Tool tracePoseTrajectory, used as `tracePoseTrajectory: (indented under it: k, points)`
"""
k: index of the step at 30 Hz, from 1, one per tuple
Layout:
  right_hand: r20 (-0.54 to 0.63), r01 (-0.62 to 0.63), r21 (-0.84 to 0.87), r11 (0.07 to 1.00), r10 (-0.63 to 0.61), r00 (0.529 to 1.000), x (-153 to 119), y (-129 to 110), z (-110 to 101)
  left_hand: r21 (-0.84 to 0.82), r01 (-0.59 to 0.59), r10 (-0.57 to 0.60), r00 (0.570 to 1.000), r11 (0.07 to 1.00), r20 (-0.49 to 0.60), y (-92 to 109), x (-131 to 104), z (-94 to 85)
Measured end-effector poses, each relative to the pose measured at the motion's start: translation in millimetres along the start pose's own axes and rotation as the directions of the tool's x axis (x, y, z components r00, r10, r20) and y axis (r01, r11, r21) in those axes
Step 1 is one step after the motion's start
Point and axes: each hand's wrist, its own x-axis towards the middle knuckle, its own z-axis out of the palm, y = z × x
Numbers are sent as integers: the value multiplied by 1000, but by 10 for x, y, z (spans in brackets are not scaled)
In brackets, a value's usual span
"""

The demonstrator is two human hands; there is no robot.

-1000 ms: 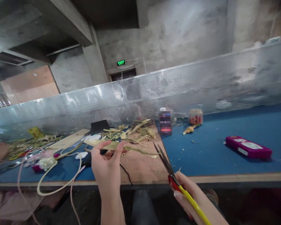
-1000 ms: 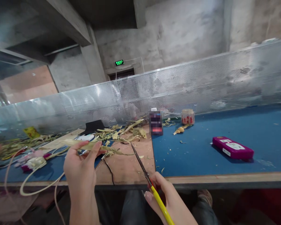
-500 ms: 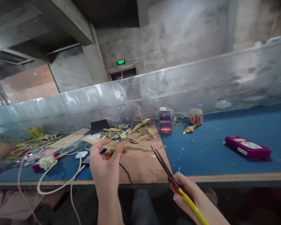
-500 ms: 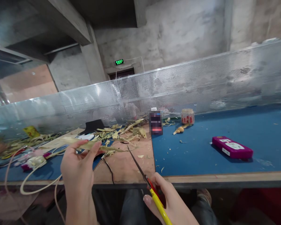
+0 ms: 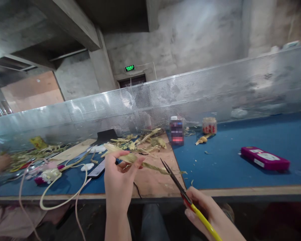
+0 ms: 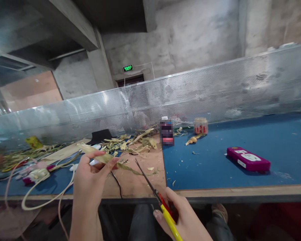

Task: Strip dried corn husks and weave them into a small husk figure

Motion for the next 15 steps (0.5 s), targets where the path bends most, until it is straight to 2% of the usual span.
tracePoseTrajectory:
  k: [7,11,15]
  points:
    - [-23,49,-37,998,-50,998,-6,-81,-53,10,-19,19,1000,1000,-24,114,-11,19]
    - [-98,39,-47,998,-44,994,-6,-104,-60,56,-101,103,994,993,-39,242,-17,28]
    - [-130,21,53,998,-14,991,-45,-116,-37,82,-137,142,988,987,-61,339,-39,18]
